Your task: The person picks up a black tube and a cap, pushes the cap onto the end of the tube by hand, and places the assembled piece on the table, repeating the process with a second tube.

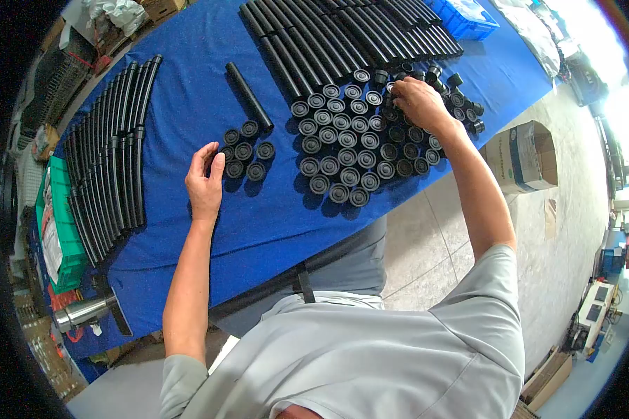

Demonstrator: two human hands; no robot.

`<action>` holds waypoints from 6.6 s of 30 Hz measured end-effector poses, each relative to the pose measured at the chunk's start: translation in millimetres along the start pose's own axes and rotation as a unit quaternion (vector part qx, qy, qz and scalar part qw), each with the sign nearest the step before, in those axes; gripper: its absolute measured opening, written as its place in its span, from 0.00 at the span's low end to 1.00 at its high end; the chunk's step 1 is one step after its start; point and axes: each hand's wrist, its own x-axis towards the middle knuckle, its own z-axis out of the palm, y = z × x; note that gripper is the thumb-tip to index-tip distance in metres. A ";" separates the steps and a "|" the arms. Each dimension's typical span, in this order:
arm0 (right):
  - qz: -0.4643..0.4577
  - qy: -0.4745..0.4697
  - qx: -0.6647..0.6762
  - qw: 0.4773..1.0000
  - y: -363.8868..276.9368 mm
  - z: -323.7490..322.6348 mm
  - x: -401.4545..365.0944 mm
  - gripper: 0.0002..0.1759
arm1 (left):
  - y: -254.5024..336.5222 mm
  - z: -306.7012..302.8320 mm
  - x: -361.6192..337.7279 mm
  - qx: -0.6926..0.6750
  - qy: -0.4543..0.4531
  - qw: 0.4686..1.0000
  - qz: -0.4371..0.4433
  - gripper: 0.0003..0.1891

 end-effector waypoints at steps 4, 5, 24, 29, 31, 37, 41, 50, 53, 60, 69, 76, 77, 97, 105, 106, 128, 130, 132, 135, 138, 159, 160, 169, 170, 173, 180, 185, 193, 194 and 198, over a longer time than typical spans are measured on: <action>-0.004 0.012 0.040 0.999 7.4 4.2 0.8 0.11 | 1.8 -0.1 -0.3 0.006 -0.003 1.000 0.003 0.19; 0.001 0.011 0.052 0.999 6.8 3.6 1.5 0.11 | 2.2 -0.6 -0.2 0.010 -0.004 1.000 0.004 0.19; -0.081 0.030 0.107 0.990 7.0 -11.4 -0.7 0.09 | 0.7 -0.5 0.0 0.002 -0.002 1.000 0.003 0.19; -0.030 0.008 0.160 0.987 6.6 -18.2 0.4 0.09 | 2.0 -1.2 -0.5 0.012 -0.004 1.000 0.001 0.19; -0.042 0.010 0.143 0.989 6.7 -18.7 2.2 0.09 | 1.9 -0.8 -0.5 0.012 -0.004 1.000 0.002 0.19; -0.104 0.003 0.063 0.993 2.3 -15.8 -1.2 0.08 | 3.7 -0.8 0.1 0.017 -0.004 1.000 0.009 0.19; -0.114 -0.017 0.017 0.993 -3.7 -18.4 -7.2 0.07 | 5.3 -1.9 -0.2 0.013 -0.005 1.000 0.003 0.19; -0.114 -0.042 0.048 0.991 -1.2 -21.7 -10.7 0.05 | 6.0 -2.3 -0.4 0.022 -0.009 1.000 -0.006 0.19; -0.122 -0.056 0.045 0.990 4.0 -20.9 -8.4 0.05 | 2.9 -1.1 -0.8 0.018 -0.008 1.000 -0.003 0.19; -0.132 -0.044 0.019 0.990 -2.5 -8.3 1.3 0.05 | 2.8 -0.7 -0.8 0.015 -0.006 1.000 0.007 0.19; -0.137 -0.048 0.015 0.989 -1.1 -22.4 7.1 0.03 | 4.7 -1.5 -1.0 0.016 -0.008 1.000 0.001 0.20; -0.035 0.080 -0.022 0.996 1.1 -7.1 43.9 0.12 | 3.5 -0.1 -0.9 0.004 -0.006 1.000 -0.003 0.20; -0.031 0.075 -0.031 0.996 4.2 1.7 50.4 0.12 | 4.1 -1.4 -0.9 0.012 -0.006 1.000 -0.002 0.19; -0.011 0.105 0.027 0.994 -11.2 -35.1 26.1 0.10 | -2.4 -1.1 0.0 0.008 -0.007 1.000 -0.005 0.18; -0.036 0.024 -0.021 0.999 17.6 -23.0 -36.2 0.11 | 1.8 -1.4 -1.2 -0.006 -0.012 1.000 -0.003 0.18; -0.023 0.028 -0.017 0.999 16.7 -17.7 -38.3 0.13 | 1.4 -1.2 -1.2 -0.005 -0.012 1.000 -0.002 0.18; 0.117 0.067 0.094 0.986 13.0 13.3 -21.6 0.14 | 3.5 -2.1 -1.0 0.020 -0.016 1.000 -0.004 0.19; 0.123 0.077 0.086 0.986 7.0 8.0 -25.3 0.12 | 3.6 -2.6 -0.1 0.030 -0.013 0.999 0.003 0.19; 0.056 0.097 0.033 0.993 4.0 8.8 -26.5 0.10 | 4.7 -2.0 -0.4 0.026 -0.014 1.000 -0.001 0.19; 0.017 0.108 -0.033 0.993 -5.7 10.8 -22.8 0.09 | 4.4 -0.2 -0.8 0.004 -0.010 1.000 -0.006 0.20; 0.003 0.075 -0.086 0.993 -8.9 13.1 -12.8 0.10 | 0.9 -1.2 -0.9 0.015 -0.010 1.000 -0.007 0.20; -0.050 0.050 -0.180 0.981 13.3 -3.7 21.0 0.13 | 9.4 -2.6 -0.9 0.032 -0.016 0.999 -0.001 0.17; -0.051 0.059 -0.185 0.980 12.9 -6.4 20.9 0.11 | 9.1 -2.1 -0.7 0.022 -0.021 0.999 -0.010 0.17; -0.056 0.087 -0.204 0.973 8.2 -1.0 15.2 0.08 | 4.3 -1.5 -0.9 0.010 -0.030 0.999 -0.012 0.17; -0.051 0.095 -0.198 0.974 7.0 -1.1 15.4 0.07 | 3.2 -1.1 -0.8 0.015 -0.031 0.999 -0.008 0.17; -0.044 0.181 -0.155 0.970 4.5 -8.6 11.9 0.08 | 3.0 -2.2 -0.8 0.018 -0.031 0.999 -0.006 0.17; 0.181 0.397 0.486 0.757 92.8 -78.3 -25.2 0.16 | 5.4 -1.1 -2.6 -0.008 -0.035 0.999 -0.010 0.16; 0.188 0.395 0.780 0.447 201.7 -45.1 -62.0 0.20 | 6.2 -1.0 -2.0 0.002 -0.041 0.999 -0.009 0.17; 0.284 0.247 0.426 0.823 191.7 -27.5 -62.2 0.27 | 8.8 1.0 -2.3 0.028 -0.049 0.998 -0.029 0.17; 0.312 0.218 0.321 0.867 191.1 -25.3 -56.2 0.28 | 9.8 1.5 -2.0 0.036 -0.048 0.998 -0.032 0.17; 0.312 0.172 0.073 0.932 221.0 -2.2 -34.0 0.29 | 6.4 1.7 -1.7 0.038 -0.048 0.998 -0.026 0.17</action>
